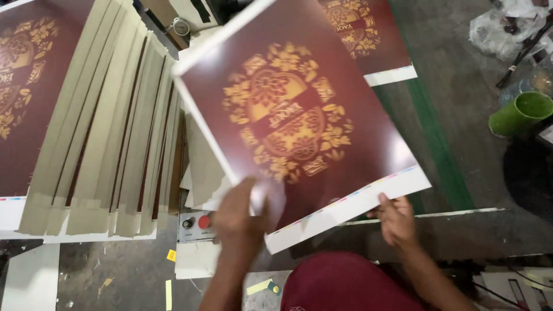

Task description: The person repeatedly picks up large printed sheets from a stack on the left and places them onto a stack on the right. The person handles the sheets by hand, moving them one at a time in a continuous loop.

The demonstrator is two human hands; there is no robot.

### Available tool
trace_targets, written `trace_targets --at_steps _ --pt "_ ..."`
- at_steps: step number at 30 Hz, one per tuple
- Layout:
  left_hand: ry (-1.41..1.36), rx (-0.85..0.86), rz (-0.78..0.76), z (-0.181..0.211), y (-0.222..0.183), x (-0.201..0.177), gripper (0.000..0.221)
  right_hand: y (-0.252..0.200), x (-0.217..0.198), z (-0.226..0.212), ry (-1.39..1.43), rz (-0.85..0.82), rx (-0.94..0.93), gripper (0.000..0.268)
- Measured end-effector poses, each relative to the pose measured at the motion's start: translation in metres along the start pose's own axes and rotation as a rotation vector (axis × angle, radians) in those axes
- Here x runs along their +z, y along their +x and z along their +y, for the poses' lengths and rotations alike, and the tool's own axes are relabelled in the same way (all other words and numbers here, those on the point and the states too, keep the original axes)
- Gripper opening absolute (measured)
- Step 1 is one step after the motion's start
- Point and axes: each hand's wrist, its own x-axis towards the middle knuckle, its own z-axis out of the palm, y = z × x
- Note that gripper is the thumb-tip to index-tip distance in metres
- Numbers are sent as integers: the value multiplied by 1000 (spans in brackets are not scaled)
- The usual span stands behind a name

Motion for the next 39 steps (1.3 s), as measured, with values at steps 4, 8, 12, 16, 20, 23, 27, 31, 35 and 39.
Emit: trace_targets --at_steps 4,8,12,16,20,23,27,31,35,39 --pt "298 -79 90 -61 -2 -65 22 4 -49 -9 56 -18 -17 16" --pt "696 -121 147 -119 -19 -130 22 11 -108 -3 52 42 -65 15" --pt "980 -197 103 -177 -54 -177 33 14 -154 -3 70 154 -80 20" --pt "1136 -312 13 -203 -73 -189 64 9 -167 -16 4 296 17 29" --pt "1130 -332 -42 -172 -37 -188 66 17 -186 -3 -4 249 -8 32" --pt "819 -570 18 -162 -21 -189 70 25 -179 1 -44 221 5 31" --pt "979 -324 -41 -192 -26 -192 73 37 -157 -3 -118 258 47 32" --pt "1095 -262 -95 -208 -25 -195 59 50 -154 -2 -105 202 15 31" --pt "1084 -174 -78 -223 -27 -204 28 61 -137 -12 -207 290 74 36" --pt "806 -385 -71 -207 -4 -213 14 92 -132 -12 -220 218 54 35"
